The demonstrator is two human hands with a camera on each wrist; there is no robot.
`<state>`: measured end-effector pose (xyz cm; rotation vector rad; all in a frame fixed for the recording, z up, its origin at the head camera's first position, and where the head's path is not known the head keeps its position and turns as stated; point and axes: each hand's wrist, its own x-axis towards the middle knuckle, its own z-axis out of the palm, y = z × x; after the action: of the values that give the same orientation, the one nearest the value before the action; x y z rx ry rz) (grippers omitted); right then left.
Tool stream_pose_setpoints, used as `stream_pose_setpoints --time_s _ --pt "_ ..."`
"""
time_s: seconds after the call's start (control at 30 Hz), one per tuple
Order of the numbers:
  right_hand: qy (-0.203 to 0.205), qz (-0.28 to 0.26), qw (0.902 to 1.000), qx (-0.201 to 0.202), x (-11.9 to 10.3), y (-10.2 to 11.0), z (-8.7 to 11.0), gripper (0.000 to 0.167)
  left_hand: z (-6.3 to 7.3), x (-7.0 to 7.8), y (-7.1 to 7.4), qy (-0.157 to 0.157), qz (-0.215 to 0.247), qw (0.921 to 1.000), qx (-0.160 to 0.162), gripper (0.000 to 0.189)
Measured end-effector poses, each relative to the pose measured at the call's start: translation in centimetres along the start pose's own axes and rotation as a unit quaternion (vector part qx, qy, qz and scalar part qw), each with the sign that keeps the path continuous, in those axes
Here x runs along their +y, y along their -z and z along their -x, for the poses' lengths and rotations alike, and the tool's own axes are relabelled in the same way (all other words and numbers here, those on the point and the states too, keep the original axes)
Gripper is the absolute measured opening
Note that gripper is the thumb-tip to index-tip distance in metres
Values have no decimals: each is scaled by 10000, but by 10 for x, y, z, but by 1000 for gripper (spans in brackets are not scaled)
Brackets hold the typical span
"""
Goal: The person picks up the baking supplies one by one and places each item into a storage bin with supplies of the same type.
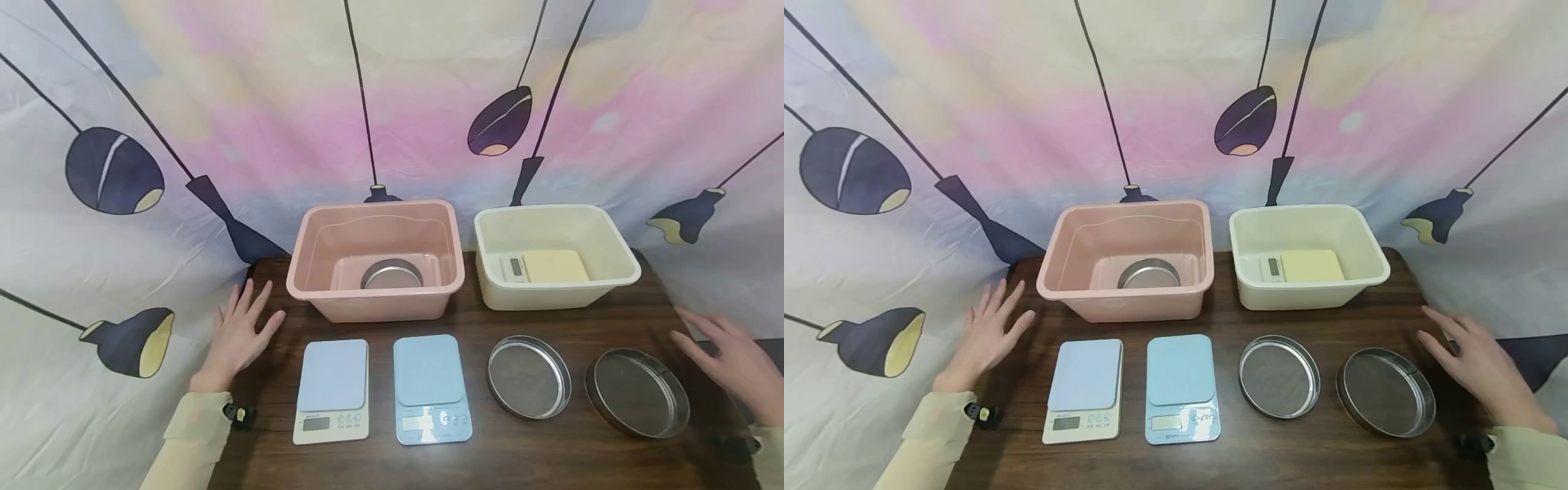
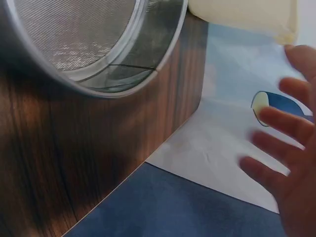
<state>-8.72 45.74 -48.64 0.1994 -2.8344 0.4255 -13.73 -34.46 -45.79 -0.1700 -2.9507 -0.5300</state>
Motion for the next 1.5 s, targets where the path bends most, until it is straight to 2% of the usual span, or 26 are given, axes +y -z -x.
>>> stream_pose_setpoints --time_s 0.1,0.23,0.37,0.43,0.53,0.6,0.73,0.8,0.9,1.0,1.13,1.23,1.3,1.37,1.5 --pt "-157 -200 9975 -662 3 4 -2 48 -2 8 1 26 950 9951 262 67" --pt "-458 -255 9850 -1644 10 5 -2 51 -4 25 6 282 2051 9777 351 62" --pt "-423 -250 9777 -2040 17 0 2 56 -11 43 12 542 2783 9584 334 62" --pt "-483 -341 9725 -2255 19 -4 4 59 -15 49 13 512 3127 9477 374 61" --pt "-587 -525 9639 -2545 22 -10 7 62 -22 56 11 432 3460 9363 420 60" --pt "-694 -727 9582 -2680 24 -13 10 61 -26 60 8 347 3573 9324 426 61" --pt "-600 -867 9580 -2667 26 -17 14 54 -29 62 1 381 3710 9270 398 61" --pt "-540 -833 9593 -2644 27 -19 16 49 -29 62 -1 436 3890 9195 346 60" --pt "-601 -1012 9546 -2735 28 -20 20 44 -29 63 -4 499 4166 9073 267 60" --pt "-905 -1413 9414 -2927 29 -21 24 40 -30 63 -6 537 4393 8965 223 59" --pt "-1158 -1717 9309 -3009 29 -23 26 43 -30 64 -6 549 4462 8929 228 58" --pt "-1070 -1716 9327 -2985 29 -23 26 49 -30 64 -6 551 4456 8932 239 58" --pt "-1095 -1761 9328 -2947 29 -24 27 46 -30 64 -7 575 4452 8932 262 58" --pt "-1067 -1815 9347 -2864 30 -24 28 46 -31 65 -7 617 4452 8929 285 58" --pt "-730 -1841 9479 -2496 31 -27 31 49 -30 66 -7 674 4411 8944 312 57"
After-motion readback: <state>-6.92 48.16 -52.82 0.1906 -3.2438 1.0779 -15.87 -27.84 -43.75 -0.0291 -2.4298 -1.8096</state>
